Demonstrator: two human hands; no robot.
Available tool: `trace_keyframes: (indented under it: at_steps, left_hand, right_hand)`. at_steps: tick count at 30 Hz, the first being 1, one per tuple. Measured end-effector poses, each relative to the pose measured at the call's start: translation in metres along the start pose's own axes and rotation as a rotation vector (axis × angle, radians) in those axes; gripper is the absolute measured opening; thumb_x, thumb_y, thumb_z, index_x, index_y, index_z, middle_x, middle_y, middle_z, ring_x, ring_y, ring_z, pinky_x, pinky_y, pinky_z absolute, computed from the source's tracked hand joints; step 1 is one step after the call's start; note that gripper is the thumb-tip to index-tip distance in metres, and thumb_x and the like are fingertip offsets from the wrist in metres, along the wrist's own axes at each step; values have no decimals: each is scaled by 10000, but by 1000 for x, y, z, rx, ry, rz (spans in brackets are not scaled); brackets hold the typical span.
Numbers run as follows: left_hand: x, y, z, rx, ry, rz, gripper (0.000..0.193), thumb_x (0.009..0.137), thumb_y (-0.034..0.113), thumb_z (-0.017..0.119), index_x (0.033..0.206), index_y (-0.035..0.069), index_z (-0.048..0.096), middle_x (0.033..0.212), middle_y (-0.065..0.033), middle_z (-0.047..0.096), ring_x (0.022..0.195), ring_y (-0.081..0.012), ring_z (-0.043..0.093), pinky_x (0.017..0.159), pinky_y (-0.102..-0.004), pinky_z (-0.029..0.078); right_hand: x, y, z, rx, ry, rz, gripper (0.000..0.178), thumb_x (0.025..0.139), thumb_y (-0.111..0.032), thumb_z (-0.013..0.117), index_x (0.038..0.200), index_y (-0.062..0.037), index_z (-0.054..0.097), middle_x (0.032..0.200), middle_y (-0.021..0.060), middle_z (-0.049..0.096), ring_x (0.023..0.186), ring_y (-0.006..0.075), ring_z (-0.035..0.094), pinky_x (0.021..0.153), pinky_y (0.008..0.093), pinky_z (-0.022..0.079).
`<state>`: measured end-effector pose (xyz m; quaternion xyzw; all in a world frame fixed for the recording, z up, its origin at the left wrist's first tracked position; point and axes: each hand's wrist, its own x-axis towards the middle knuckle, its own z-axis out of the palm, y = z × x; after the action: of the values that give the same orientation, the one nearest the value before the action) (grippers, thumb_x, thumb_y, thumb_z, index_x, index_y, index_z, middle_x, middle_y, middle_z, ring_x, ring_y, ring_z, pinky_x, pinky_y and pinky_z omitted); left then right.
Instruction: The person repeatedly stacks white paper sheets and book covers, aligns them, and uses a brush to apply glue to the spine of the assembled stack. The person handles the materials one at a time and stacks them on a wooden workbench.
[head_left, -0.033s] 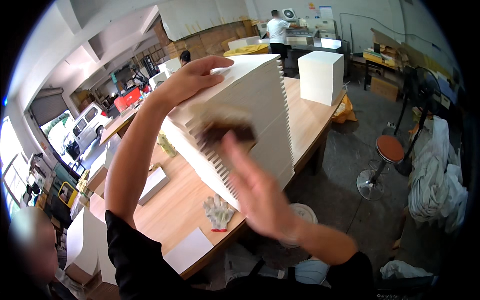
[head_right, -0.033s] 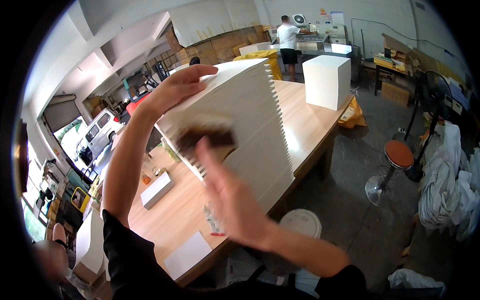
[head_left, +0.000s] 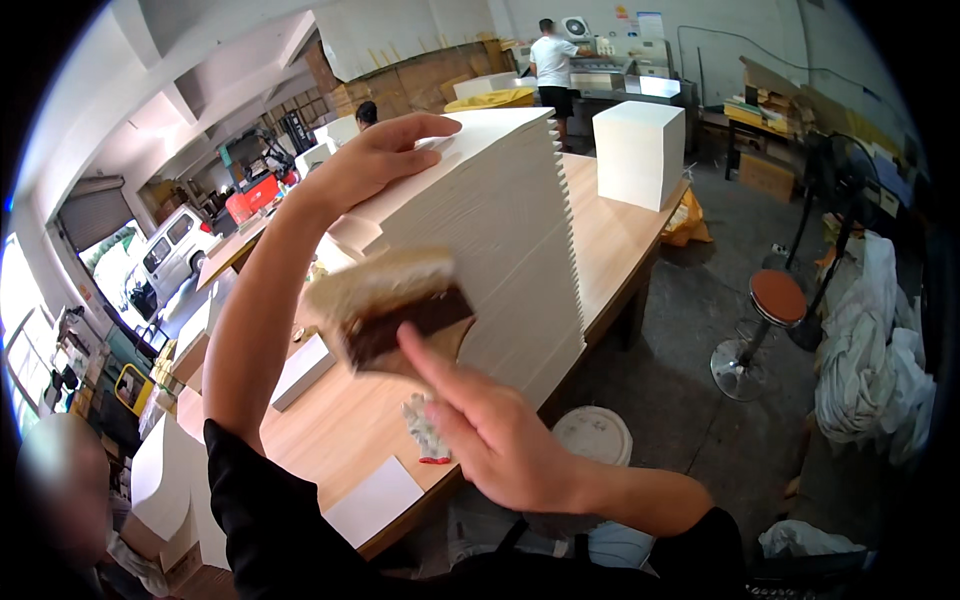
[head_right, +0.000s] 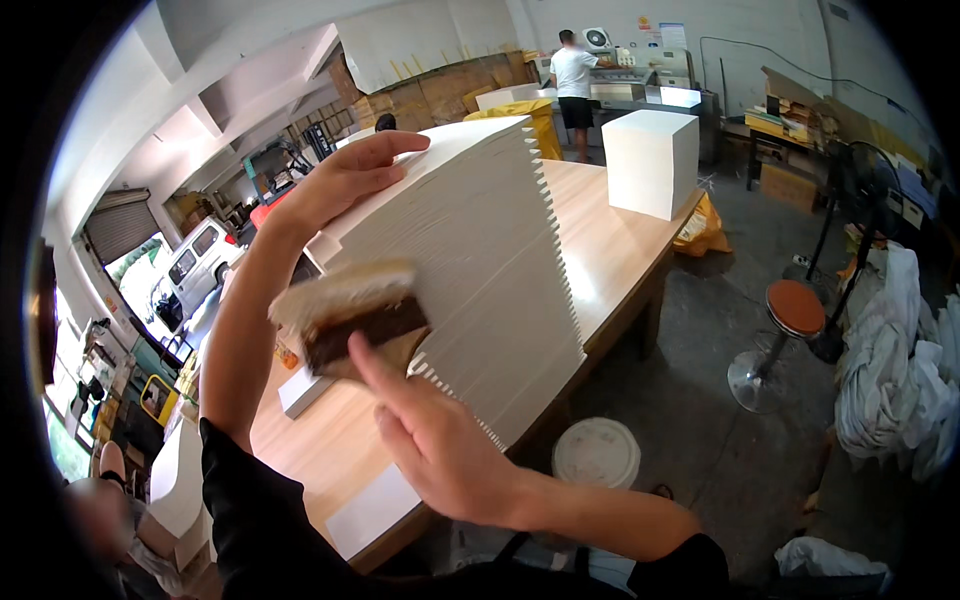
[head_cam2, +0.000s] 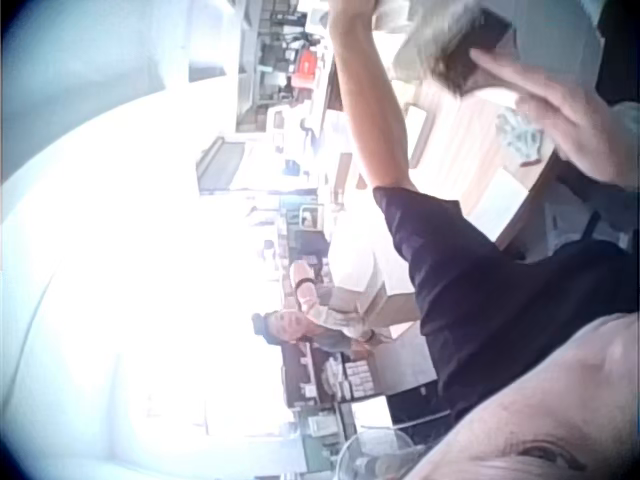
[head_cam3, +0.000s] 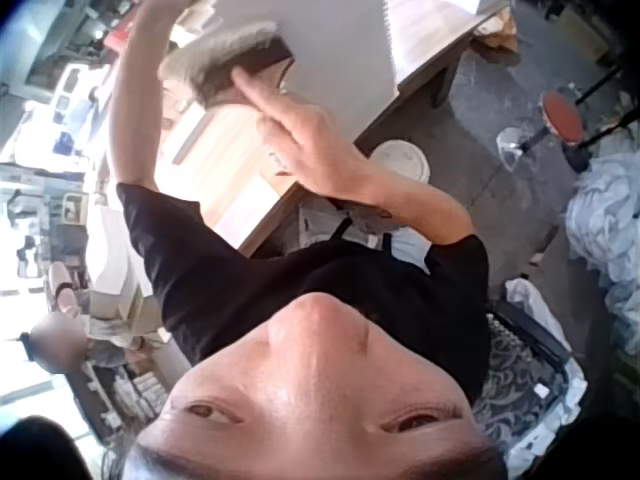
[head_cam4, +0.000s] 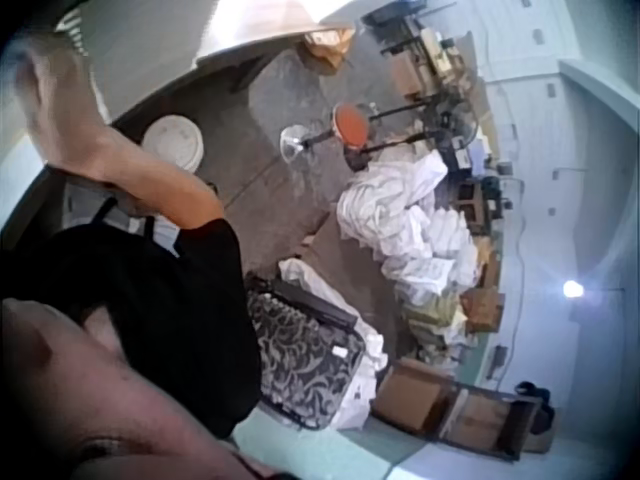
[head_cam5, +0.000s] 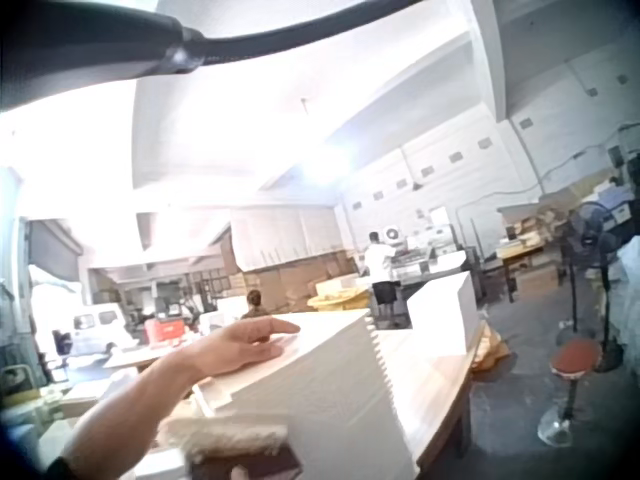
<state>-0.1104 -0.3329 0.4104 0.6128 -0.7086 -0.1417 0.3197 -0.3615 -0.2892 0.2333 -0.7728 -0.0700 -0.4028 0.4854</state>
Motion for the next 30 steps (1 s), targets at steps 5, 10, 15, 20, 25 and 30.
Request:
trace_keyframes:
  at_steps: [5, 10, 15, 20, 25, 30]
  left_hand:
    - [-11, -13, -6, -78, 2, -14, 425, 1033, 231, 617, 1443, 127, 581, 1148, -16, 671, 995, -84, 580, 919, -269, 476]
    - [-6, -2, 0, 29, 40, -6, 421, 1046, 261, 595, 1449, 141, 582, 1268, -24, 656, 1104, -103, 576, 987, -281, 459]
    - [-9, 5, 2, 35, 56, -46, 412, 1051, 296, 586, 1443, 170, 593, 1384, -38, 623, 1218, -152, 565, 1078, -312, 421]
    - [-10, 7, 9, 228, 113, -82, 400, 1076, 325, 530, 1437, 166, 599, 1435, -59, 586, 1313, -181, 514, 1139, -333, 372]
    - [-9, 15, 8, 260, 88, -125, 403, 1089, 339, 507, 1432, 150, 602, 1460, -58, 571, 1357, -188, 496, 1164, -339, 350]
    - [-12, 19, 12, 243, 68, -154, 422, 1099, 346, 481, 1446, 127, 580, 1440, -53, 583, 1333, -184, 511, 1161, -334, 349]
  right_hand:
    - [0, -8, -53, 142, 84, 286, 650, 1063, -108, 474, 1648, -77, 193, 1139, 74, 618, 530, 36, 497, 478, 197, 445]
    - [19, 2, -66, 4, 106, 364, 625, 1055, -132, 513, 1616, -13, 265, 745, 79, 589, 580, 123, 550, 556, 312, 481]
    - [-15, -7, -63, 227, -95, 258, 721, 1030, -88, 579, 1653, -132, 218, 1171, 113, 690, 568, 51, 548, 534, 233, 506]
    - [1, 6, -150, 374, -84, 420, 628, 1022, -195, 647, 1564, -44, 369, 933, 56, 675, 616, 92, 608, 598, 237, 549]
    - [52, -2, -175, -396, -166, 321, 364, 978, -340, 703, 1056, 15, 692, 838, 126, 707, 702, 177, 661, 662, 327, 526]
    - [114, 4, -162, -883, -275, 119, 559, 918, -573, 690, 847, -19, 720, 723, 185, 680, 717, 329, 687, 700, 432, 528]
